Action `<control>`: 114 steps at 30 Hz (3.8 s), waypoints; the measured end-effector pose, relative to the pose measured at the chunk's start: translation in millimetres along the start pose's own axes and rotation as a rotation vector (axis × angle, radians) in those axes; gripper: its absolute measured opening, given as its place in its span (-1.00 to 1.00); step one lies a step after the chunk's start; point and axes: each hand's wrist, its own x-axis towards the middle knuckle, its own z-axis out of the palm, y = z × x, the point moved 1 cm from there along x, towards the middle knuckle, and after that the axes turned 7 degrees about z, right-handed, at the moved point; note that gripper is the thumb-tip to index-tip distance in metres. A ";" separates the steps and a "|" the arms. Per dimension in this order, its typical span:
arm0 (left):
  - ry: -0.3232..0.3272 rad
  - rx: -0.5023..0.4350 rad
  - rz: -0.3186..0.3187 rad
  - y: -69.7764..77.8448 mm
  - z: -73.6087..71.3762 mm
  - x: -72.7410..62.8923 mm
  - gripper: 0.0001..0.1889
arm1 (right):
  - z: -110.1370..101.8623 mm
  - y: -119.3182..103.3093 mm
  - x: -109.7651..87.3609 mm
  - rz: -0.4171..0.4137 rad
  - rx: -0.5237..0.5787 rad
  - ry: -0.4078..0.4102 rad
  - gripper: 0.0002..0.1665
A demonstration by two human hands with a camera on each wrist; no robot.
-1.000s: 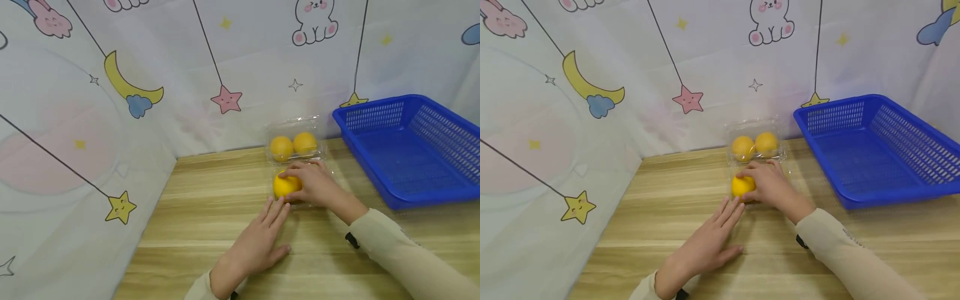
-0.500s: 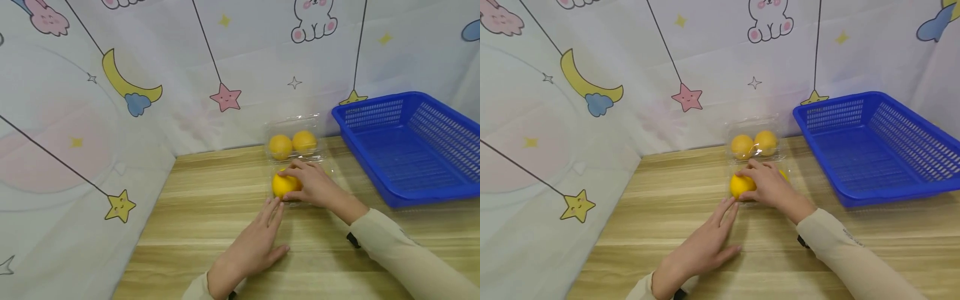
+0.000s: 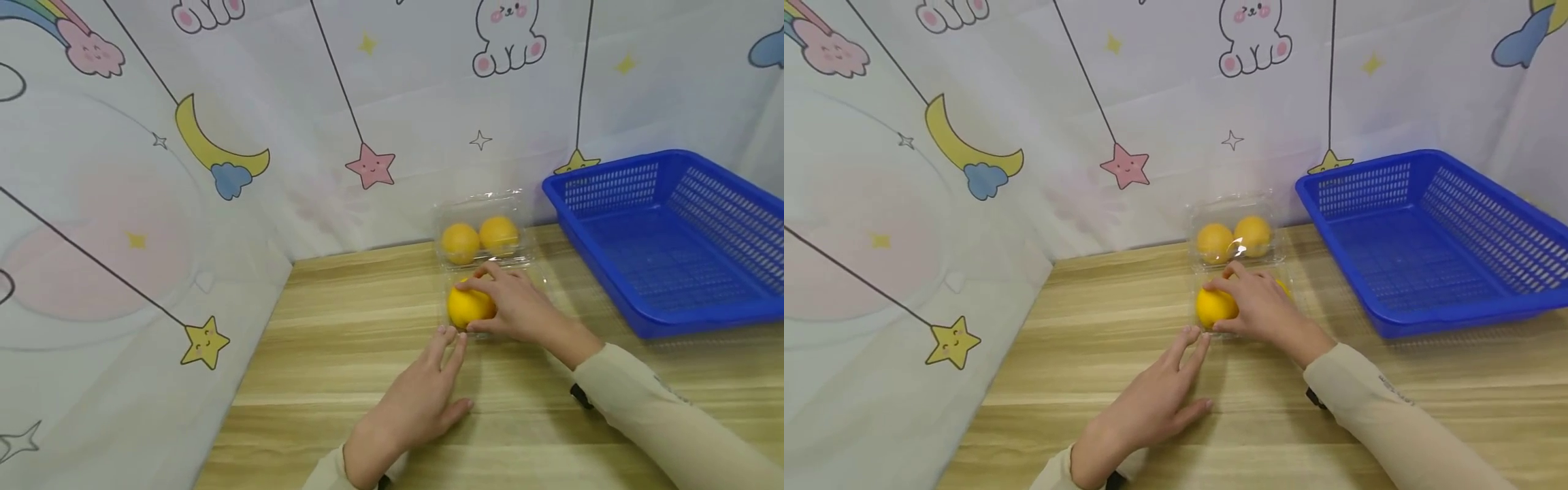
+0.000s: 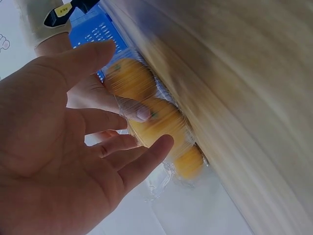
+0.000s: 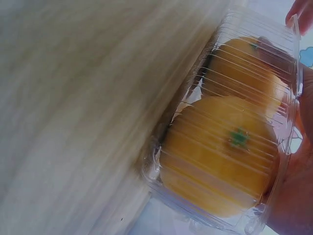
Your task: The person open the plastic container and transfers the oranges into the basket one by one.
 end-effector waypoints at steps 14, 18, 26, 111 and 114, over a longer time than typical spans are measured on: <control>0.003 -0.068 -0.021 0.8 0.2 1.8 -0.14 | 6.0 6.3 -1.3 0.021 0.013 0.041 -0.27; -0.010 -0.110 -0.038 -1.0 -1.1 3.4 -0.11 | 2.5 6.5 0.7 -0.006 0.024 0.049 -0.25; 0.007 -0.134 -0.023 -3.6 -1.5 3.8 -0.15 | -6.3 5.1 -0.2 -0.042 0.040 0.101 -0.23; 0.069 0.016 0.043 -6.1 -0.8 3.9 -0.36 | -140.6 161.5 -104.9 0.452 -0.117 -0.153 -0.11; 0.067 0.016 0.046 -5.9 -1.0 4.3 -0.37 | -140.6 161.4 -105.2 0.442 -0.109 -0.152 -0.13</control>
